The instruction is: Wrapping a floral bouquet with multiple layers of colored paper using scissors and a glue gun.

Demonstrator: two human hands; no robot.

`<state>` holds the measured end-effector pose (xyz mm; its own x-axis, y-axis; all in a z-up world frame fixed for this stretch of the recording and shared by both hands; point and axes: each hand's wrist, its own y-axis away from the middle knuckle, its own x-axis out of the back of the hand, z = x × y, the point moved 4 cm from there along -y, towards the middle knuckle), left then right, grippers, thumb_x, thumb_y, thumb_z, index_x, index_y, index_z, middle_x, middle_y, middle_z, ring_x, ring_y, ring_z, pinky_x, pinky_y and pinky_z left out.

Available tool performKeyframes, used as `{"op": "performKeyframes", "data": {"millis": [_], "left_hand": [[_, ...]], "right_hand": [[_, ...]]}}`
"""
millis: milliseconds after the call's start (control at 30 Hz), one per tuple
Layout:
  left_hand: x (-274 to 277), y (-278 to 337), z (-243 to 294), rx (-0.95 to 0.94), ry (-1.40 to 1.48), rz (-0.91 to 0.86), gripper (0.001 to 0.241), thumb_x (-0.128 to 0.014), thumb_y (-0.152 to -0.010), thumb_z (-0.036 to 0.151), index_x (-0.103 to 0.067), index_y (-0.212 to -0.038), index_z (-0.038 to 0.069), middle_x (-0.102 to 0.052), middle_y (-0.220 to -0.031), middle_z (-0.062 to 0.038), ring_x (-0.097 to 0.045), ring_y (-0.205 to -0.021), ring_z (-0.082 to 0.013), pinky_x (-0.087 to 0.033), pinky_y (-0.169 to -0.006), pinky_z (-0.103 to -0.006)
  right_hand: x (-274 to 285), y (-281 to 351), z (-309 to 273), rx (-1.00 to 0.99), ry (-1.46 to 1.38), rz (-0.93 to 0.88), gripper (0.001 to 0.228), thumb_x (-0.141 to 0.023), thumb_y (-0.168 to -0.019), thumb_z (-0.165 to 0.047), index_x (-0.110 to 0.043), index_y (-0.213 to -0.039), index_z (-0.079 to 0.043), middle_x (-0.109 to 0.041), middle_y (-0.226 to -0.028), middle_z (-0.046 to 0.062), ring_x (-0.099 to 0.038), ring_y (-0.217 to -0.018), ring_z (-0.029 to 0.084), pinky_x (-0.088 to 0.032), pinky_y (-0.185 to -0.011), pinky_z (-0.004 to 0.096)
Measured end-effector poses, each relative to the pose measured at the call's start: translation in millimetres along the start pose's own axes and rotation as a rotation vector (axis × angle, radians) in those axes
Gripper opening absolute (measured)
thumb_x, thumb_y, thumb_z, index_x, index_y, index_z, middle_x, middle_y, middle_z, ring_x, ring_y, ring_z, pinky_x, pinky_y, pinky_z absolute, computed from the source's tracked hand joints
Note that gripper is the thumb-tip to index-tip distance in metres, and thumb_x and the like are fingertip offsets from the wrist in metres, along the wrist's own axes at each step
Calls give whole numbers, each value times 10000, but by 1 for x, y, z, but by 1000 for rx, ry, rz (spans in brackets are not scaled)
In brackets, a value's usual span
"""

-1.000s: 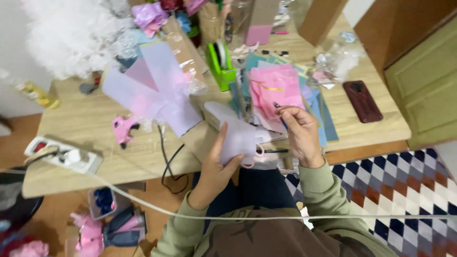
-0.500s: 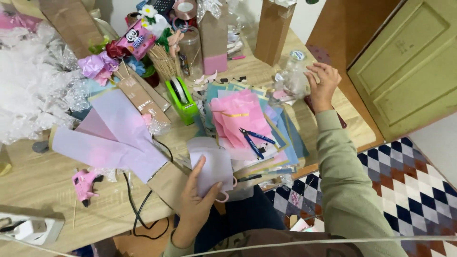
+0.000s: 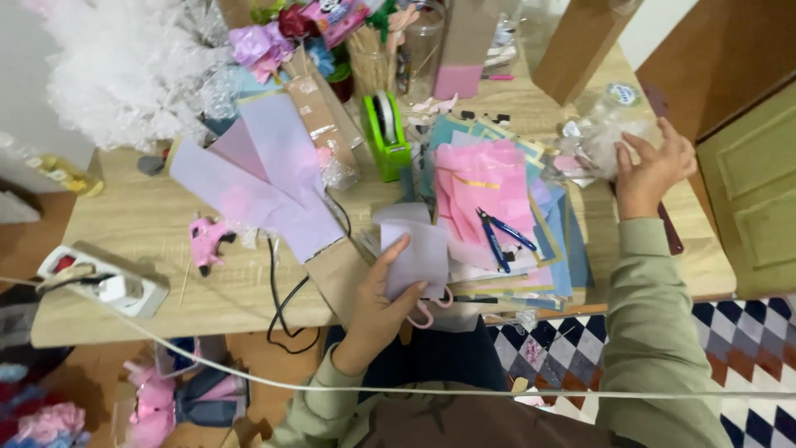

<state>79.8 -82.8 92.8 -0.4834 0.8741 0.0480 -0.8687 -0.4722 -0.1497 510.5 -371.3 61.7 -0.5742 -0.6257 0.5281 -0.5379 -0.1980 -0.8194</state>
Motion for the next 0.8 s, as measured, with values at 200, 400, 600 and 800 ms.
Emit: {"op": "performKeyframes", "data": {"millis": [200, 400, 600, 800], "left_hand": [[3, 1, -10, 47, 151, 20, 663, -692, -909, 168, -424, -1514, 194, -566, -1354, -102, -625, -1071, -167, -572, -901, -289], [8, 0, 0, 114, 329, 46, 714, -713, -875, 136, -412, -1523, 151, -583, -1337, -102, -644, -1116, -197, -588, -946, -302], [3, -1, -2, 174, 691, 18, 806, -684, -855, -71, -375, -1577, 110, -618, -1326, -238, -706, -1057, -317, -655, -789, -417], [24, 10, 31, 126, 954, -88, 732, -587, -935, 275, -271, -1591, 201, -473, -1424, -215, -668, -1103, -374, -612, -868, -484]], "right_hand": [[-11, -8, 3, -218, -540, 99, 583, -858, -901, 119, -586, -1411, 44, -526, -1391, 214, -524, -1298, 350, -422, -1088, 467], [54, -1, -82, -75, -496, 110, 523, -702, -1167, -294, -465, -1567, -55, -227, -1649, 126, -203, -1554, 346, -184, -1286, 649], [90, 41, -266, 398, -920, -348, 938, -924, -690, -180, -457, -1456, 95, -509, -1456, 307, -476, -1371, 501, -383, -1140, 592], [64, 79, -305, -229, -1298, -812, 237, -686, -908, 37, -717, -1143, 36, -751, -780, 160, -721, -665, 174, -628, -637, 325]]}}
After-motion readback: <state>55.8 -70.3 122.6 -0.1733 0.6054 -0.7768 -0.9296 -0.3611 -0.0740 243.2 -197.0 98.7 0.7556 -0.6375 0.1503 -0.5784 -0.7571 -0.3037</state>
